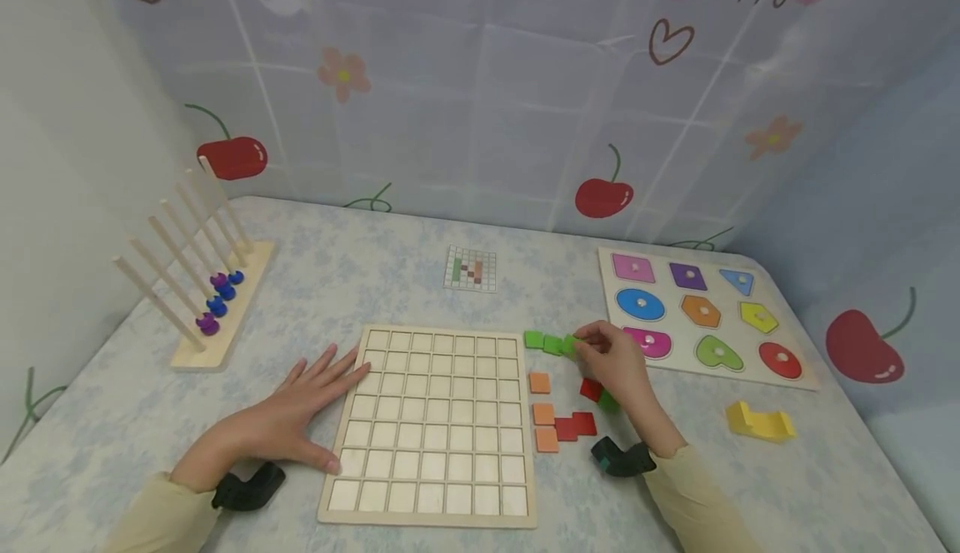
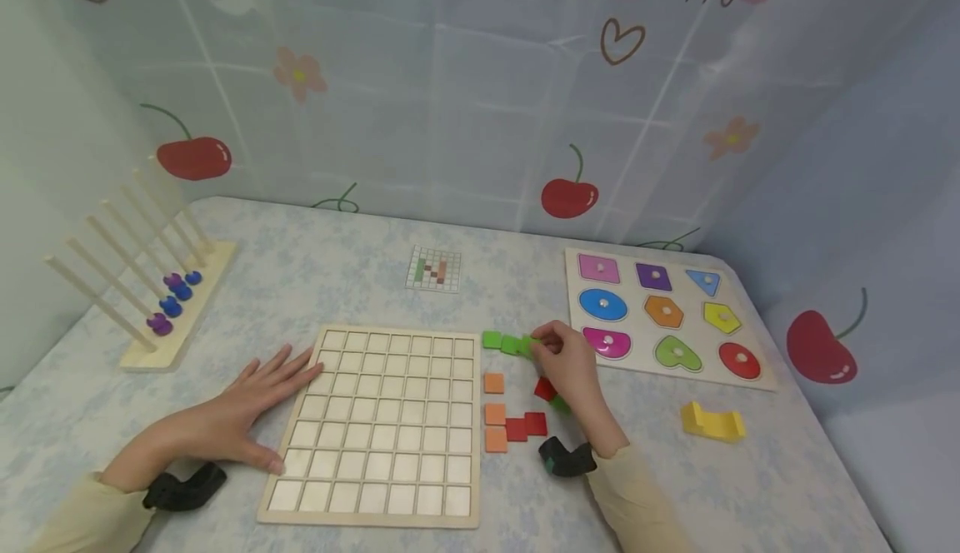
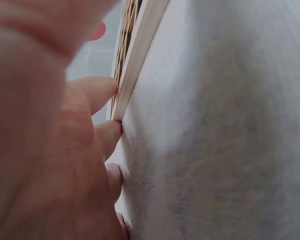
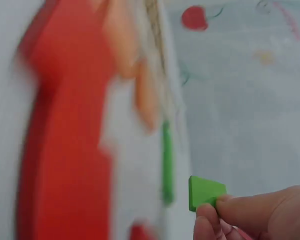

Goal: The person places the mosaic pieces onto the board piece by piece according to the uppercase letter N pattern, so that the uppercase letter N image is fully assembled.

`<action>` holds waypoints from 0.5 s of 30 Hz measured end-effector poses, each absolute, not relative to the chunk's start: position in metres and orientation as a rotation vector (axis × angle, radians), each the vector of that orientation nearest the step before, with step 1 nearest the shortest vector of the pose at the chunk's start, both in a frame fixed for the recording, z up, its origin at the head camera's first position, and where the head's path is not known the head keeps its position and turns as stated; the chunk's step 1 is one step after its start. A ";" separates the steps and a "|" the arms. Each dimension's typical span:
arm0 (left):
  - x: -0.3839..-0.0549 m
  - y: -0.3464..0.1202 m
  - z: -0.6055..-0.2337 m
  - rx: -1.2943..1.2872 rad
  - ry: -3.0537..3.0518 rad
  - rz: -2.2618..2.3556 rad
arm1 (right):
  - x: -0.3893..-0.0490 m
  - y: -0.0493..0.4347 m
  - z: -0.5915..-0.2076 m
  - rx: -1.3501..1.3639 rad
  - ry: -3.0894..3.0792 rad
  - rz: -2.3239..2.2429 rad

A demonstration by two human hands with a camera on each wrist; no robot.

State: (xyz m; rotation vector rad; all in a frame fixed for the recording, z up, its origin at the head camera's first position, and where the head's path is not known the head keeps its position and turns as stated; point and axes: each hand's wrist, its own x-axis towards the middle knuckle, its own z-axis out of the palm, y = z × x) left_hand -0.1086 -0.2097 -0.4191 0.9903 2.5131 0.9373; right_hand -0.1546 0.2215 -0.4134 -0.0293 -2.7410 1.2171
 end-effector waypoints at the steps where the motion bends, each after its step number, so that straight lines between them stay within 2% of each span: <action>1: -0.108 -0.210 -0.419 0.986 2.511 0.938 | -0.151 0.216 -0.410 -0.001 -2.707 1.273; 9: -0.104 -0.207 -0.418 0.934 2.533 0.901 | -0.108 0.121 -0.384 0.389 -2.523 2.080; 15: -0.101 -0.200 -0.417 0.913 2.598 0.837 | -0.085 0.064 -0.399 0.630 -2.605 2.160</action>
